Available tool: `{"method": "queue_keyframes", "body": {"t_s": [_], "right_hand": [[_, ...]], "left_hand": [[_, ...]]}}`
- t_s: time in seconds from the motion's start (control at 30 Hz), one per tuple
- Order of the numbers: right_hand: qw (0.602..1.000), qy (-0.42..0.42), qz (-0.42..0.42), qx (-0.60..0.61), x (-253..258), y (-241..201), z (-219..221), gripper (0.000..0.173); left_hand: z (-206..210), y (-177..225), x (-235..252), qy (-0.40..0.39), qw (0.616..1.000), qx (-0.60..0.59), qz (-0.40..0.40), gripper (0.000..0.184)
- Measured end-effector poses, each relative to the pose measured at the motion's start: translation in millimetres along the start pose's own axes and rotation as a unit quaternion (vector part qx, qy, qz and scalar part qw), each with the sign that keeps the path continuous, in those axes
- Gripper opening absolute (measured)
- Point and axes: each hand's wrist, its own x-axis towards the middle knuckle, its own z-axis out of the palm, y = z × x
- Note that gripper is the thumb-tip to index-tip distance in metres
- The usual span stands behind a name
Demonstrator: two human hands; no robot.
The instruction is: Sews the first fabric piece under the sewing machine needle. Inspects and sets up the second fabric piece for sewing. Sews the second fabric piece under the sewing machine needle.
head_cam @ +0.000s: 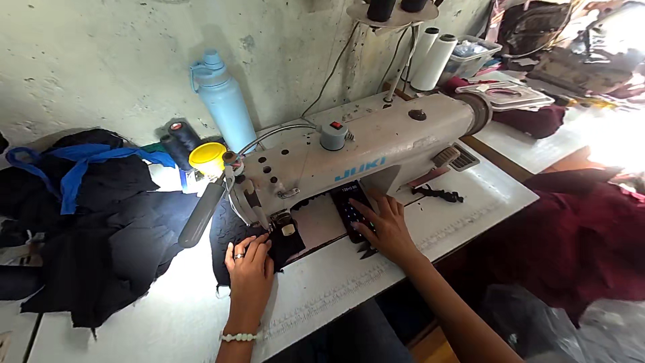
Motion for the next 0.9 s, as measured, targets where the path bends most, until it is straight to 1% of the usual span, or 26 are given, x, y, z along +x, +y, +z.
{"method": "queue_keyframes", "body": {"t_s": [0.07,0.13,0.3,0.33,0.43,0.5,0.7,0.9], "right_hand": [[0.999,-0.024,-0.007,-0.025,0,-1,1,0.063],[0.998,-0.041,-0.006,-0.036,1,-2,1,0.065],[0.997,-0.068,-0.002,-0.044,9,-3,1,0.061],[0.998,-0.056,-0.003,-0.034,8,-2,1,0.059],[0.999,0.019,0.007,0.035,2,3,-5,0.042],[0.996,0.050,0.022,0.069,-6,6,-11,0.035],[0.994,0.059,-0.005,0.093,-12,6,-9,0.033],[0.996,0.058,-0.015,0.073,-11,6,-7,0.033]], "left_hand": [[0,0,0,-0.003,1.000,-0.001,0.002,0.029],[0,0,0,-0.002,1.000,0.001,0.005,0.029],[0,0,0,-0.001,1.000,0.003,0.004,0.029],[0,0,0,-0.001,1.000,0.002,0.004,0.029],[0,1,1,-0.003,1.000,0.002,0.002,0.029],[-1,2,1,-0.002,1.000,0.003,0.001,0.029],[-1,0,0,-0.004,1.000,0.002,0.003,0.030],[-2,1,1,-0.003,1.000,0.003,0.003,0.031]]}}
